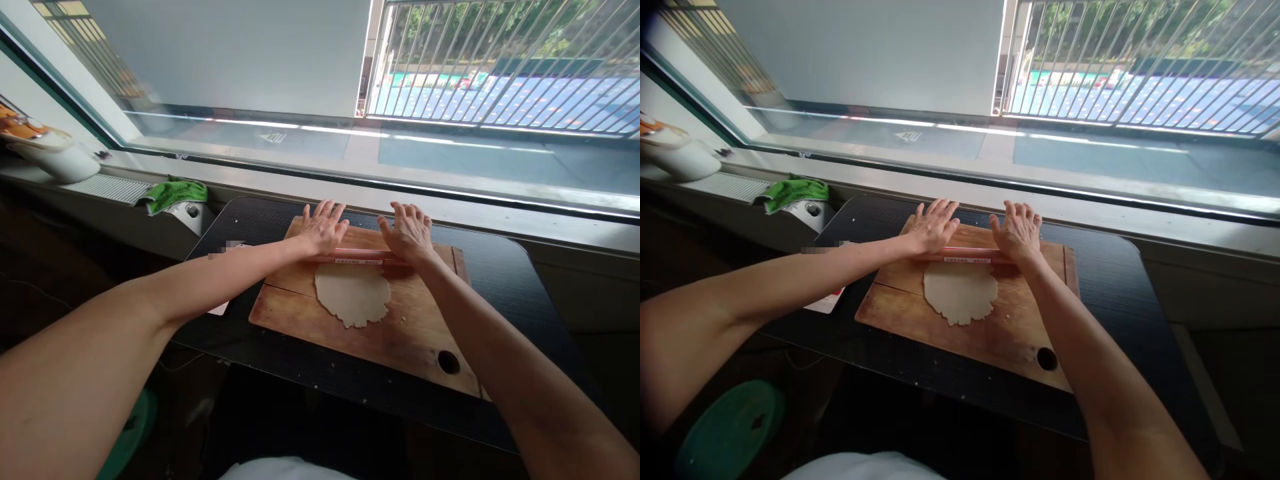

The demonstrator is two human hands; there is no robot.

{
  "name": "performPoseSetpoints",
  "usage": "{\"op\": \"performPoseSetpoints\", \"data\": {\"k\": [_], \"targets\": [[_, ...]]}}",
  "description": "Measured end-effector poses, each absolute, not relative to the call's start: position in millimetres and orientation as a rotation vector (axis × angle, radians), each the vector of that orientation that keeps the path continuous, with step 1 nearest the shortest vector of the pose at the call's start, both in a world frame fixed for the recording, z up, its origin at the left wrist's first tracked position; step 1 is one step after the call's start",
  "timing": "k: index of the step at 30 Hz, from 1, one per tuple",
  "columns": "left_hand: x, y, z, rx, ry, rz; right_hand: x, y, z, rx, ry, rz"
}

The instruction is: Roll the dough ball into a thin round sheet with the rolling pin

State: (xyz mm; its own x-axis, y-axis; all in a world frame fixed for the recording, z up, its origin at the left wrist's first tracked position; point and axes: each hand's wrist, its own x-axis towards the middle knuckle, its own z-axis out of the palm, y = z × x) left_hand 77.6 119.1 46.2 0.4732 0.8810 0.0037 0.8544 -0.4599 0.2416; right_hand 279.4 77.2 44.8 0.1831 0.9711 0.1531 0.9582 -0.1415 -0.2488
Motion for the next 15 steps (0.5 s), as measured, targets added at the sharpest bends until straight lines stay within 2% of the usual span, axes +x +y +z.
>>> {"op": "performPoseSetpoints", "data": {"k": [4,7,10,13,15], "targets": [[64,82,34,2.619,1.249,0.165,278,35,34,-2.112,-1.99,0.101],[63,77,32,2.784,1.066,0.294,280,23,31,-2.078,-2.033,0.067],[73,105,42,2.771,1.212,0.365,284,53,38,-2.199,-1.913,0.184],[76,118,49,2.583,1.484,0.283,283,68,45,-2.324,-1.799,0.262],[70,106,46,2.561,1.455,0.223,280,53,43,-2.278,-1.857,0.251]]}}
